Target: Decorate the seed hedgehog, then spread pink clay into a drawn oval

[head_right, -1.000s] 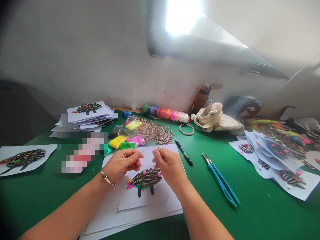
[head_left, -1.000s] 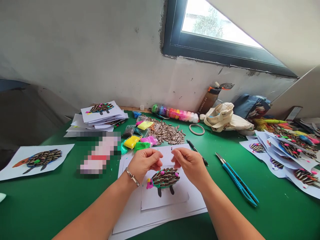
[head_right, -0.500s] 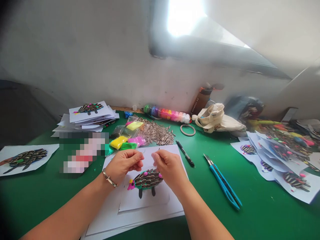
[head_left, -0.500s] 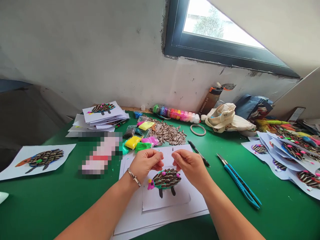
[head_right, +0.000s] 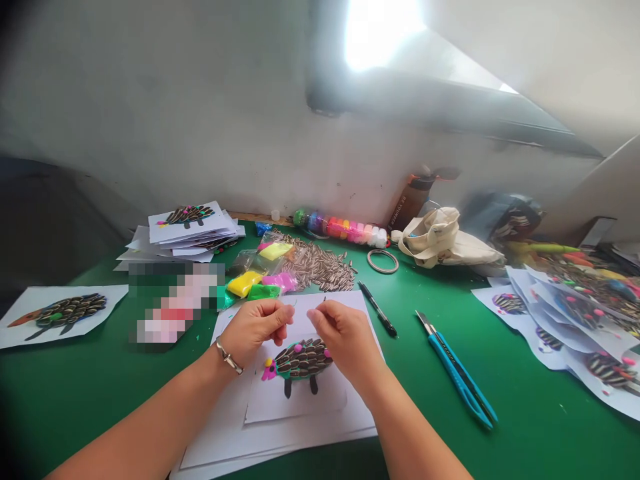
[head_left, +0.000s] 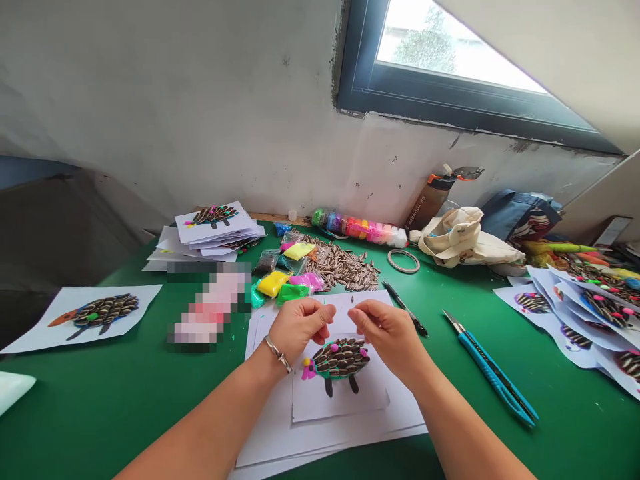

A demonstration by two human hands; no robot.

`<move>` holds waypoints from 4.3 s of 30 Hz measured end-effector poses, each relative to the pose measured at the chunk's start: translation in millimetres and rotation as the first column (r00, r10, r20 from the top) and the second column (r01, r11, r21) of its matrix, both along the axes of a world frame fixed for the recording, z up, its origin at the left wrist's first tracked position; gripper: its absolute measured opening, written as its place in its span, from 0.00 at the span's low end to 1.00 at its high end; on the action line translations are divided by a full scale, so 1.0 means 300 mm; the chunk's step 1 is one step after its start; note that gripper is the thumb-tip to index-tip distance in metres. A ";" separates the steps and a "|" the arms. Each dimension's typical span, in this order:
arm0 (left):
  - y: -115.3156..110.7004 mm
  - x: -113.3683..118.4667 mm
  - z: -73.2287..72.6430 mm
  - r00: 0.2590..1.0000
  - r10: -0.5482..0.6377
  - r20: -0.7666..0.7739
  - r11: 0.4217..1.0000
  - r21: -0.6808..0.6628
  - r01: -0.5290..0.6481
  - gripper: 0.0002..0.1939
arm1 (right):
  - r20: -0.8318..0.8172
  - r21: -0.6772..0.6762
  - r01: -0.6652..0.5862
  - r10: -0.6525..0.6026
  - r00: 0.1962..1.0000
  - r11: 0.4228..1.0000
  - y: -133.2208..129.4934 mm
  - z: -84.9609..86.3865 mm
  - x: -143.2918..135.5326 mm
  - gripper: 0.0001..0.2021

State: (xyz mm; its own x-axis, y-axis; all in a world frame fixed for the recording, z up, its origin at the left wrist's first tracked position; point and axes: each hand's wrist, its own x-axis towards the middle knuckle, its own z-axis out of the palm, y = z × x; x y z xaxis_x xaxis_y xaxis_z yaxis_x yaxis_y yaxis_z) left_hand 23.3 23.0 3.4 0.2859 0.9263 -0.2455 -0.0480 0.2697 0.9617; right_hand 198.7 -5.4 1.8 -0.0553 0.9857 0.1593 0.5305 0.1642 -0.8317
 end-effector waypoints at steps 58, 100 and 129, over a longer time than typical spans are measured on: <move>0.020 -0.006 -0.030 0.985 0.028 -0.168 0.994 0.112 -0.009 0.24 | 0.329 0.217 -0.302 0.221 0.918 0.928 -0.018 -0.128 0.048 0.11; 0.018 0.008 -0.026 0.995 0.046 -0.086 0.999 0.005 -0.046 0.15 | 0.228 0.091 -0.350 0.323 0.919 0.932 -0.027 -0.069 0.078 0.20; -0.064 0.042 0.008 0.951 -0.088 0.296 0.967 -0.203 0.153 0.28 | -0.178 0.022 -0.224 0.224 0.958 0.974 -0.025 0.017 -0.105 0.09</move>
